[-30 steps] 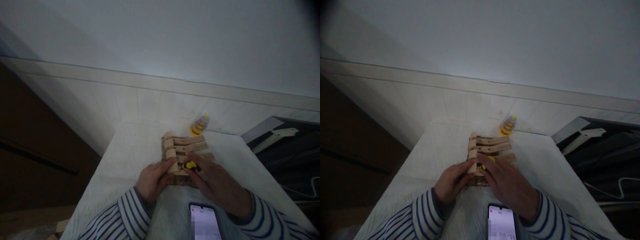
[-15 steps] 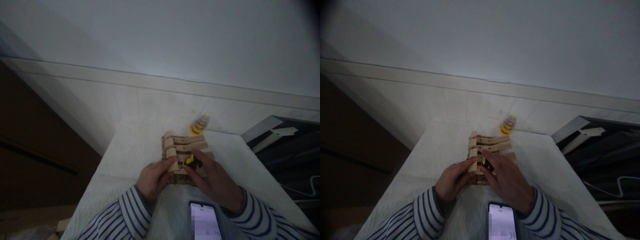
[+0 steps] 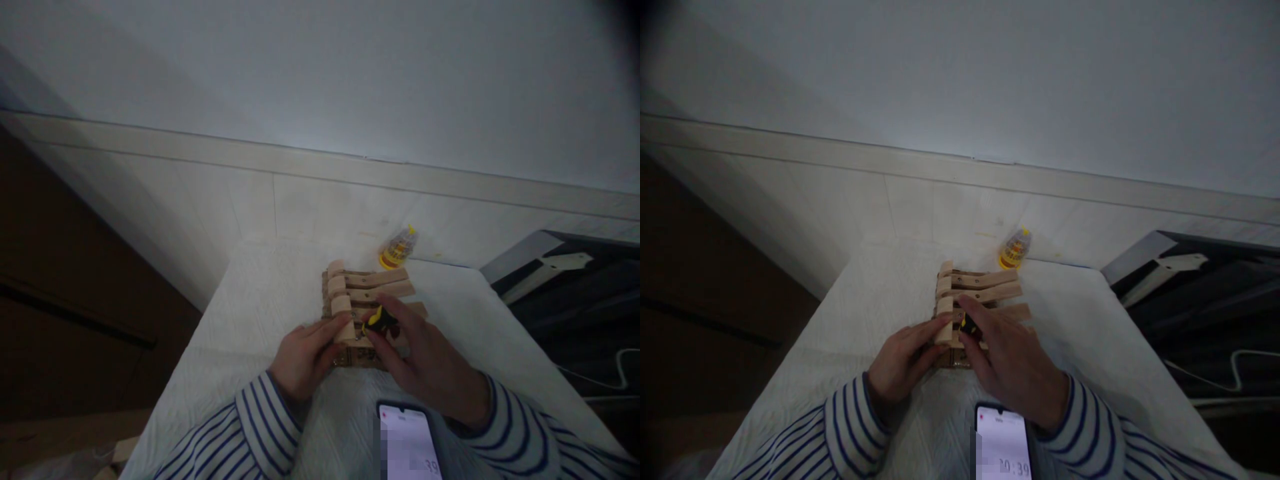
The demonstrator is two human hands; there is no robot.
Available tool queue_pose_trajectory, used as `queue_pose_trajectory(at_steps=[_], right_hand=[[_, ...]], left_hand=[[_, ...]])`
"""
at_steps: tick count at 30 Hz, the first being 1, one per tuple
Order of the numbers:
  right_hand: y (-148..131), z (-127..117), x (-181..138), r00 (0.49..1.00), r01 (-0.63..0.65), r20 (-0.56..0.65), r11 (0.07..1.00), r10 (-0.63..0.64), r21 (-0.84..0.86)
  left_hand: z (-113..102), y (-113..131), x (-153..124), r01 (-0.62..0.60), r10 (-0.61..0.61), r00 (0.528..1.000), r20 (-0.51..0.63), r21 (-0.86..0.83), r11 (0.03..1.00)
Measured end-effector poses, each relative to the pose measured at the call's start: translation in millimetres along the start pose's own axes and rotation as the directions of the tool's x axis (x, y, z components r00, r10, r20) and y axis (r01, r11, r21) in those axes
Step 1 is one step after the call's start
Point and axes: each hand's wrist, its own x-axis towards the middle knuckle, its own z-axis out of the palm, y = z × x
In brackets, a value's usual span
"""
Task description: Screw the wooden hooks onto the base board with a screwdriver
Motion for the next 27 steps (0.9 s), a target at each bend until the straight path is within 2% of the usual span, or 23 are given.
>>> queue_pose_trajectory(at_steps=[11, 21, 27], right_hand=[[3.1, 4.6, -2.5, 1.0, -0.03, -0.009, 1.0, 0.03, -0.005], [3.8, 11.6, -5.3, 0.991, -0.056, -0.125, 0.995, 0.045, -0.083], [-1.3, 7.1, 0.6, 0.997, 0.01, -0.069, 0.999, -0.014, -0.046]], left_hand=[[-1.2, 1.4, 1.2, -0.028, 0.029, 0.999, -0.032, 0.031, 0.999], [-2.2, 2.5, 1.2, -0.011, 0.011, 1.0, -0.027, 0.024, 1.0], [-1.1, 1.2, 1.2, -0.013, 0.013, 1.0, -0.009, -0.015, 1.0]])
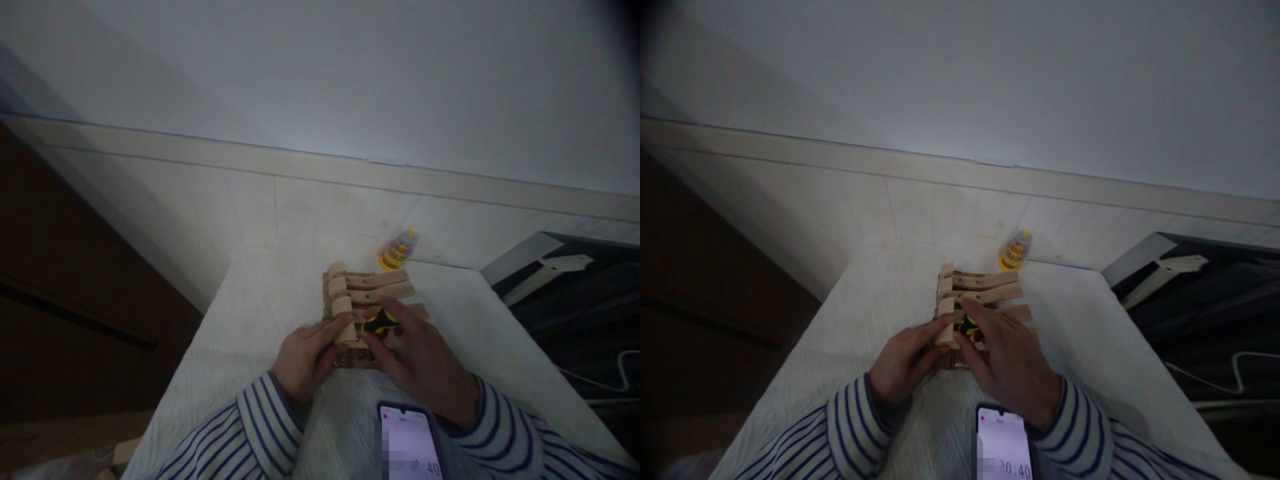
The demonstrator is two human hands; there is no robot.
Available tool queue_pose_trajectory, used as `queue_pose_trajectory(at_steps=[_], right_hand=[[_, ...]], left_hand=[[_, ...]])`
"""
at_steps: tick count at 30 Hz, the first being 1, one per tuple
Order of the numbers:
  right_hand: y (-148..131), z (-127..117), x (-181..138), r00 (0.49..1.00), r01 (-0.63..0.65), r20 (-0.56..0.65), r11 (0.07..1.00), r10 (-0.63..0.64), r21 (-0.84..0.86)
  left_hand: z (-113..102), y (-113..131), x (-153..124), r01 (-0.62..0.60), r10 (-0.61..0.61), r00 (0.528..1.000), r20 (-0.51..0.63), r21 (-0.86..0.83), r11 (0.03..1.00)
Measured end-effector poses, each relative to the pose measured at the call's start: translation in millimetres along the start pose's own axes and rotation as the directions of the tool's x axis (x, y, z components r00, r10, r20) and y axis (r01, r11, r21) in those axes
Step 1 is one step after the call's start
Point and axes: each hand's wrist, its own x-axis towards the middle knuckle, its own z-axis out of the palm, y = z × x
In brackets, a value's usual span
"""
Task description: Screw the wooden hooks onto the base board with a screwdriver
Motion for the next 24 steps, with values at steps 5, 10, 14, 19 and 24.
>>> queue_pose_trajectory(at_steps=[5, 10, 14, 19, 24], right_hand=[[-3.3, -7.0, 2.5, 0.992, -0.019, 0.125, 0.998, 0.012, 0.056], [0.9, -8.2, 1.0, 0.991, 0.006, 0.132, 0.997, -0.017, 0.082], [3.1, -7.7, -0.3, 0.994, -0.007, 0.105, 0.996, -0.003, 0.094], [3.5, -6.9, -1.7, 0.995, -0.039, 0.097, 0.995, 0.03, 0.092], [2.8, -5.2, -1.4, 0.995, -0.068, 0.072, 0.995, 0.062, 0.077]], left_hand=[[-2.0, 1.0, -0.4, 0.012, -0.012, 1.0, 0.019, 0.012, 1.0], [-3.3, 1.8, -1.5, 0.012, -0.012, 1.0, 0.009, 0.035, 0.999], [-2.1, 1.1, -1.7, 0.001, -0.001, 1.0, -0.005, 0.045, 0.999], [-0.4, 0.6, -1.1, 0.002, -0.001, 1.0, -0.012, 0.035, 0.999], [-1.0, 0.9, -0.6, 0.001, -0.001, 1.0, -0.001, 0.015, 1.0]])
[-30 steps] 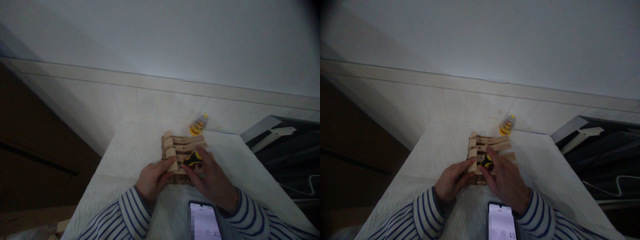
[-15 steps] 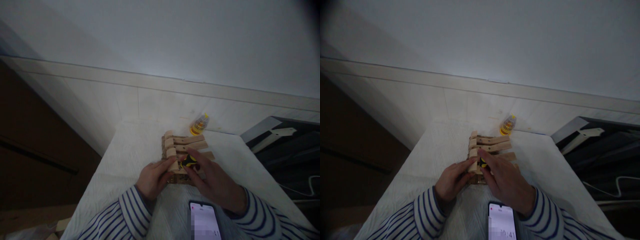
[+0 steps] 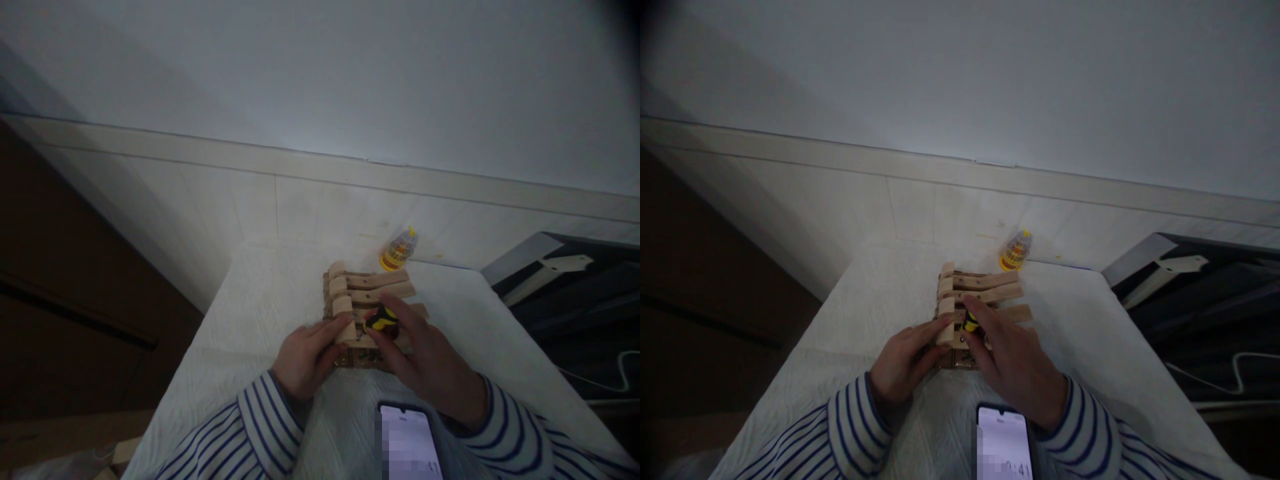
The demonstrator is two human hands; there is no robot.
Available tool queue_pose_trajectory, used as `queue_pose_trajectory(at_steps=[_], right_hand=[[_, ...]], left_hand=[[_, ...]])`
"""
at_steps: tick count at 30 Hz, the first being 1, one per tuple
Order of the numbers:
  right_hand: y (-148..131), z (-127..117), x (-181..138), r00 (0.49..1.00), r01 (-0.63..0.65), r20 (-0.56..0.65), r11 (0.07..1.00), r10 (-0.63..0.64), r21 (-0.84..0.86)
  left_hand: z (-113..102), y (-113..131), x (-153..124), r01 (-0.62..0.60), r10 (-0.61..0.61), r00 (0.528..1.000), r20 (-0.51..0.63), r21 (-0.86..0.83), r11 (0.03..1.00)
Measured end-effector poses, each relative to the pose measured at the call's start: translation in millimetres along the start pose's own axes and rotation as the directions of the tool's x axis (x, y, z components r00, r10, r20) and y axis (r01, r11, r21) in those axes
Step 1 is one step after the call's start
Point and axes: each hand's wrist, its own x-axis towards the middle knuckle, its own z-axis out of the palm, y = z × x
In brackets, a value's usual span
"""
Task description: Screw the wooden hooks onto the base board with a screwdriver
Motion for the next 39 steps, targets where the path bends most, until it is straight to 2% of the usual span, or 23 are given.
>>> queue_pose_trajectory(at_steps=[8, 14, 17, 21, 28, 39], right_hand=[[1.2, 4.1, 0.6, 0.997, -0.027, -0.072, 1.0, 0.026, -0.005], [3.6, 9.4, -1.4, 0.989, -0.098, -0.116, 0.995, 0.095, -0.021], [4.4, 9.9, -0.6, 0.989, -0.079, -0.128, 0.996, 0.074, -0.039], [3.3, 7.2, 4.0, 0.997, -0.004, -0.08, 0.998, -0.001, -0.057], [-1.6, 1.6, 4.5, 0.998, -0.028, 0.058, 0.999, 0.027, 0.019], [4.6, 8.9, -2.9, 0.995, -0.072, -0.058, 0.992, 0.078, 0.101]], left_hand=[[-0.4, -0.6, -0.5, -0.008, 0.007, 1.0, 0.002, 0.022, 1.0], [-0.6, -0.2, -0.3, -0.008, 0.008, 1.0, -0.009, 0.028, 1.0], [-0.9, 0.5, -0.6, -0.003, 0.003, 1.0, 0.004, 0.024, 1.0], [-0.7, 0.8, -1.1, 0.011, -0.011, 1.0, 0.003, 0.01, 1.0], [-2.5, 1.6, -0.4, 0.013, -0.014, 1.0, 0.022, 0.008, 1.0], [-0.4, 0.0, -1.2, -0.005, 0.005, 1.0, -0.002, 0.035, 0.999]])
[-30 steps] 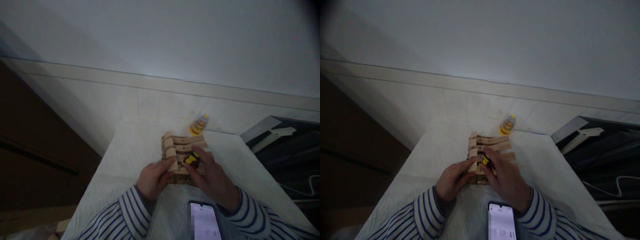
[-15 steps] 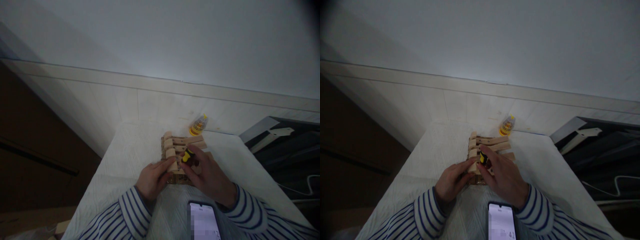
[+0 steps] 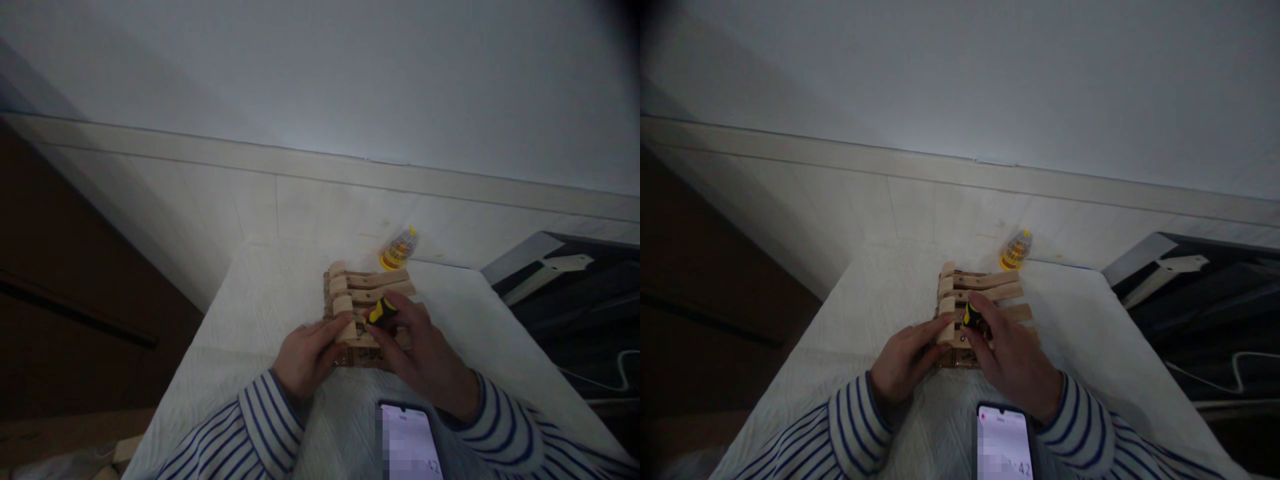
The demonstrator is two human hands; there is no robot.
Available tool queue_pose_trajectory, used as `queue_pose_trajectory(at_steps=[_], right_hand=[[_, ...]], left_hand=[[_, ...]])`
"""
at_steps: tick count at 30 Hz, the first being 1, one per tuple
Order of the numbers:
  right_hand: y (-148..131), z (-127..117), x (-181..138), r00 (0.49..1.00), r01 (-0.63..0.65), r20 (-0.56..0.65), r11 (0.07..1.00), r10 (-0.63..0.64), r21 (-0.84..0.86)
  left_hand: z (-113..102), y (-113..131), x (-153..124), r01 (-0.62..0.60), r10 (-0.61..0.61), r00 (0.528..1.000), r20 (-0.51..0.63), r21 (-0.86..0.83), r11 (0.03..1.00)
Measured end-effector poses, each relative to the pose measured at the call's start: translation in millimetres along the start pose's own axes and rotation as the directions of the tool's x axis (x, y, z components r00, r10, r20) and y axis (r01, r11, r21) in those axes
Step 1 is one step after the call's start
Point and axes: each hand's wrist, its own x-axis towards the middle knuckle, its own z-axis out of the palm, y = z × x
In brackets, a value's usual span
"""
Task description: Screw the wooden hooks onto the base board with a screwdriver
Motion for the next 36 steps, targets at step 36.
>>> queue_pose_trajectory(at_steps=[36], right_hand=[[-2.9, -2.1, -3.4, 0.998, 0.054, 0.029, 0.997, -0.053, -0.051]], left_hand=[[-1.2, 0.4, -0.7, 0.007, -0.007, 1.0, 0.001, -0.009, 1.0]])
